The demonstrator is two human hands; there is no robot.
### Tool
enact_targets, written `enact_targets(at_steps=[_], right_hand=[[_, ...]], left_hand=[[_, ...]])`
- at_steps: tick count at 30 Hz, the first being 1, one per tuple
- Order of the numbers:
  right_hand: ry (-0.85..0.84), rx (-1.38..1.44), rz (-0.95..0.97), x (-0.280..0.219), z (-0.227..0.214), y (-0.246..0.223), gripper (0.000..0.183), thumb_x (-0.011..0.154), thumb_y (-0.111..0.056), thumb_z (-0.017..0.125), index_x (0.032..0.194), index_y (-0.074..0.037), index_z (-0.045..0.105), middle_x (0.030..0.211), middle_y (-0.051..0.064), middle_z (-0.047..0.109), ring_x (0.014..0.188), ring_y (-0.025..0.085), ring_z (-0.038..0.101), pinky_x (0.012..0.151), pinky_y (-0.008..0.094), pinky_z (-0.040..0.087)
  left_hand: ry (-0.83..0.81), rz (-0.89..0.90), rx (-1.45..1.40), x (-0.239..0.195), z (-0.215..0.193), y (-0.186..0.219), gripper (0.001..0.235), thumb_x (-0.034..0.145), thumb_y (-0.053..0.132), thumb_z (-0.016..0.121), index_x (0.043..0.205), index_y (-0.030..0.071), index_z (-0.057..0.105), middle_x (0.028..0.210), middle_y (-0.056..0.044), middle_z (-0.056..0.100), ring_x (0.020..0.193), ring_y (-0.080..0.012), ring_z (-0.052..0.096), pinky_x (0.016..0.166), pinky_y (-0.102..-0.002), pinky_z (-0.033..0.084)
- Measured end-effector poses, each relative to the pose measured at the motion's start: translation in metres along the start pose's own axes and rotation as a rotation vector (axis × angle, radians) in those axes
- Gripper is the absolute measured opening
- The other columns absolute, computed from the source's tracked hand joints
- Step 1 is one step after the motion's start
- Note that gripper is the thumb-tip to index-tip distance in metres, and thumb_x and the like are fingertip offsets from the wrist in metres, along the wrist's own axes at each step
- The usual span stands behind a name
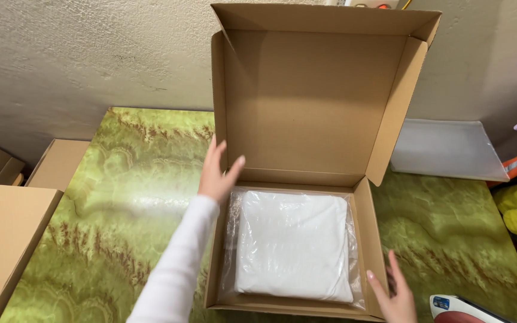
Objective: The person unpacks a white shirt from a plastic bag and places it into a cardboard box. They then retrieve a white shirt from a clothing rack, lay it flat on a table, and smooth it out. Finally, the person uses an iron to press the shirt, focusing on the collar and upper chest area.
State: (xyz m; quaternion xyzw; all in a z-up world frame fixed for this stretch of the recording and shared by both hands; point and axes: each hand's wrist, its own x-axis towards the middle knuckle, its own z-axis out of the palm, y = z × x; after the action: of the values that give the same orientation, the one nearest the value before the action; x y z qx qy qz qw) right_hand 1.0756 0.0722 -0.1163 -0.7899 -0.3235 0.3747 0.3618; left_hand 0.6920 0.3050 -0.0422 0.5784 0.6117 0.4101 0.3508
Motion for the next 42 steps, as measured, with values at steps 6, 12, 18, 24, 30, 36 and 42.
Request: enact_targets(at_steps=[6,12,18,24,30,36,42], right_hand=[[0.119,0.083,0.065,-0.009,0.010,0.028,0.056,0.105,-0.038,0.050,0.161,-0.028,0.052,0.172,0.000,0.045,0.160,0.019,0.039,0.129,0.035,0.029],[0.083,0.166,0.012,0.001,0.015,0.035,0.056,0.106,-0.033,0.050,0.160,-0.018,0.054,0.167,0.002,0.052,0.156,0.018,0.044,0.128,0.033,0.032],[-0.006,0.420,0.229,0.001,-0.016,0.031,0.060,0.110,-0.050,0.047,0.157,-0.014,0.057,0.153,0.016,0.057,0.137,0.032,0.050,0.109,0.044,0.037],[-0.196,0.702,0.290,-0.020,-0.049,0.013,0.079,0.117,-0.068,0.034,0.151,-0.004,0.063,0.128,0.032,0.069,0.107,0.050,0.064,0.084,0.060,0.046],[-0.088,0.506,0.308,-0.055,-0.032,-0.014,0.064,0.102,-0.004,0.049,0.165,-0.010,0.048,0.165,0.013,0.055,0.149,0.028,0.051,0.123,0.041,0.034],[0.008,0.407,0.281,-0.054,-0.016,0.026,0.059,0.098,-0.019,0.064,0.155,-0.002,0.061,0.153,0.017,0.065,0.136,0.023,0.057,0.115,0.039,0.043],[0.019,0.226,0.259,-0.036,-0.010,0.079,0.059,0.095,-0.028,0.071,0.148,-0.001,0.069,0.147,0.016,0.071,0.135,0.023,0.062,0.116,0.036,0.045]], left_hand=[[0.062,0.045,-0.026,0.015,-0.006,0.021,0.081,0.097,0.056,0.059,0.163,0.014,0.043,0.178,-0.008,0.028,0.165,-0.0244,0.023,0.132,-0.049,0.021],[0.044,-0.164,-0.265,-0.078,-0.020,0.013,0.078,0.102,0.056,0.041,0.167,0.015,0.035,0.180,0.001,0.027,0.165,-0.0159,0.025,0.133,-0.039,0.019],[0.012,-0.590,-0.651,-0.217,-0.039,-0.050,0.084,0.099,0.065,0.027,0.163,0.013,0.042,0.163,-0.012,0.044,0.150,-0.0287,0.040,0.120,-0.047,0.033],[0.013,-1.051,-0.897,-0.251,-0.047,-0.044,0.079,0.100,0.062,0.040,0.152,0.007,0.064,0.136,-0.034,0.070,0.124,-0.0491,0.065,0.097,-0.064,0.050],[0.157,-0.975,-0.473,-0.285,-0.016,-0.129,0.065,0.090,0.053,0.062,0.148,0.025,0.063,0.152,-0.008,0.067,0.137,-0.0219,0.062,0.115,-0.039,0.045],[0.068,-1.001,-0.500,-0.279,-0.023,-0.148,0.067,0.089,0.052,0.064,0.149,0.025,0.050,0.144,-0.018,0.066,0.122,-0.0308,0.066,0.104,-0.043,0.050],[-0.154,-0.996,0.088,-0.293,-0.006,-0.201,0.083,0.084,0.079,0.047,0.161,0.052,0.035,0.169,0.001,0.052,0.151,-0.0322,0.057,0.126,-0.044,0.038]])
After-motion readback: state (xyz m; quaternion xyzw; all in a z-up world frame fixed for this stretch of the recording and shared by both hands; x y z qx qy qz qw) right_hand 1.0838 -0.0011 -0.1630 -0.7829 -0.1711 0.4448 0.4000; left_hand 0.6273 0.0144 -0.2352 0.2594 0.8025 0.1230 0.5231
